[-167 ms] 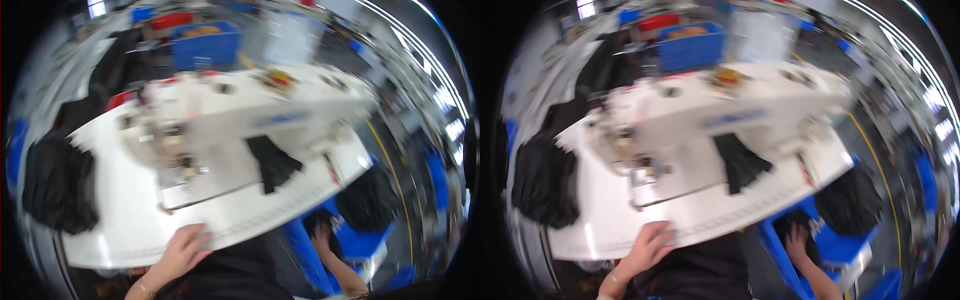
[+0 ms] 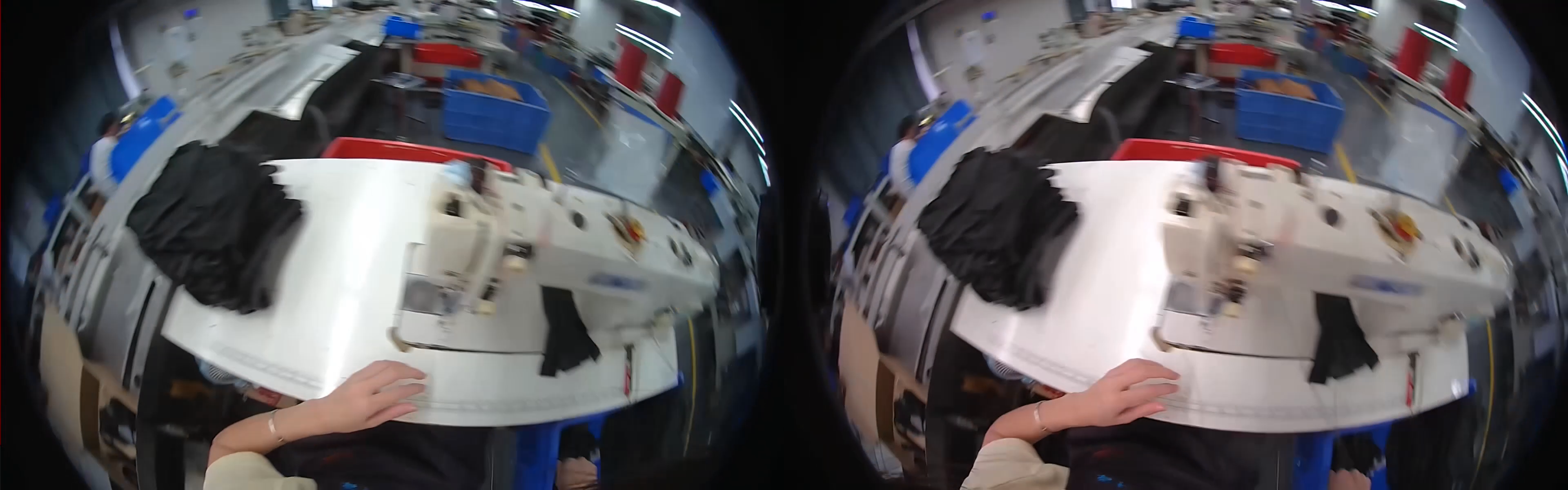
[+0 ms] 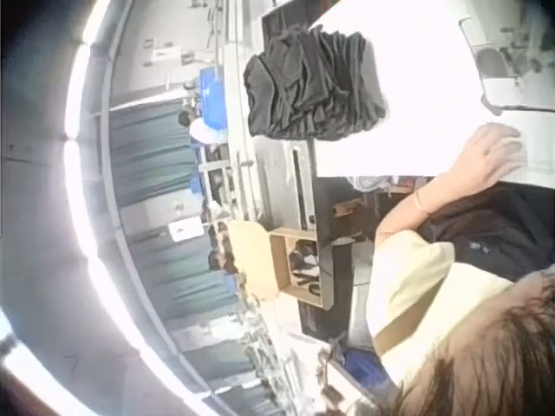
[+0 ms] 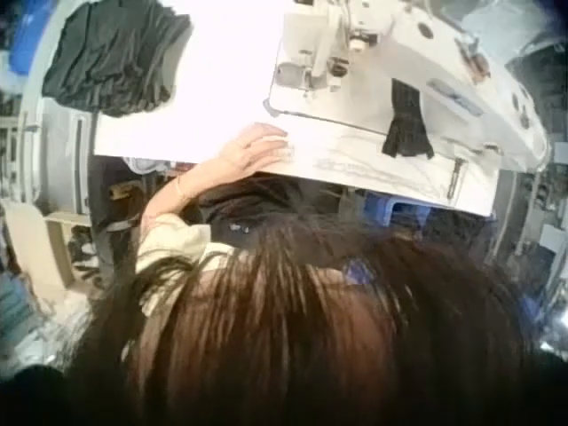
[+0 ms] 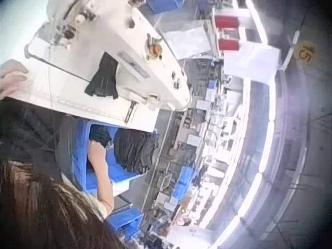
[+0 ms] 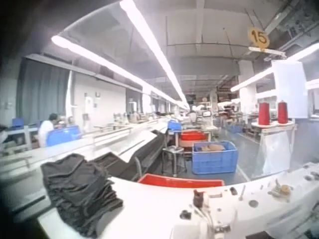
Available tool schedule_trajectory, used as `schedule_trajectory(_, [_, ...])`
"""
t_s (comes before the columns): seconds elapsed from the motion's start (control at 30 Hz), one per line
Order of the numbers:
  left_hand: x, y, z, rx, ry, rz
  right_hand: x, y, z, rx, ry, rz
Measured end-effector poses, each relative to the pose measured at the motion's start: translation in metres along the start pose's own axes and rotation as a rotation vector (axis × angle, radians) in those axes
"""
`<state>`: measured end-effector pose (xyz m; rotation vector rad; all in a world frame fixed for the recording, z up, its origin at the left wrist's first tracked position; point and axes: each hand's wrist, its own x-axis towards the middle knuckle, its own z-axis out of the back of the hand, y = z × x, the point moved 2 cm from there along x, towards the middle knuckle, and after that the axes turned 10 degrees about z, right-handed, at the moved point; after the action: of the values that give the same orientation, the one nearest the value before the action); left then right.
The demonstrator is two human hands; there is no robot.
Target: The person is sewing pieces of black fabric using an industrial sewing machine in a workshop environment.
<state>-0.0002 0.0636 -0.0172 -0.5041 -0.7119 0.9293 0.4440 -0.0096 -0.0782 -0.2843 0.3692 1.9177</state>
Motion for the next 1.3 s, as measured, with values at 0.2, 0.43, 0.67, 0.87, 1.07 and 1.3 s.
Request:
schedule_trajectory(0.2, [-0.044, 0.009, 0.109, 0.297, -0.633, 0.142, 0.113, 0.178, 0.149, 0.314, -0.428, 0.702])
schedule_trajectory(0.43, [-0.116, 0.054, 0.267, 0.543, -1.292, 0.383, 0.268, 0.432, 0.193, 0.312, -0.974, 1.469])
schedule_trajectory(0.67, [-0.077, 0.113, 0.322, 1.116, -0.819, 0.549, 0.353, 0.561, 0.186, 0.402, -0.968, 1.278])
schedule_trajectory(0.87, [-0.087, 0.141, 0.297, 1.17, -0.49, 0.742, 0.399, 0.467, 0.258, 2.319, -0.254, 0.694])
schedule_trajectory(1.07, [-0.071, 0.123, 0.323, 1.193, -0.377, 0.742, 0.345, 0.363, 0.377, 1.196, -1.344, 0.738])
schedule_trajectory(1.3, [-0.03, 0.074, 0.298, 1.149, -0.58, 0.509, 0.255, 0.366, 0.223, -0.03, -1.034, 0.941])
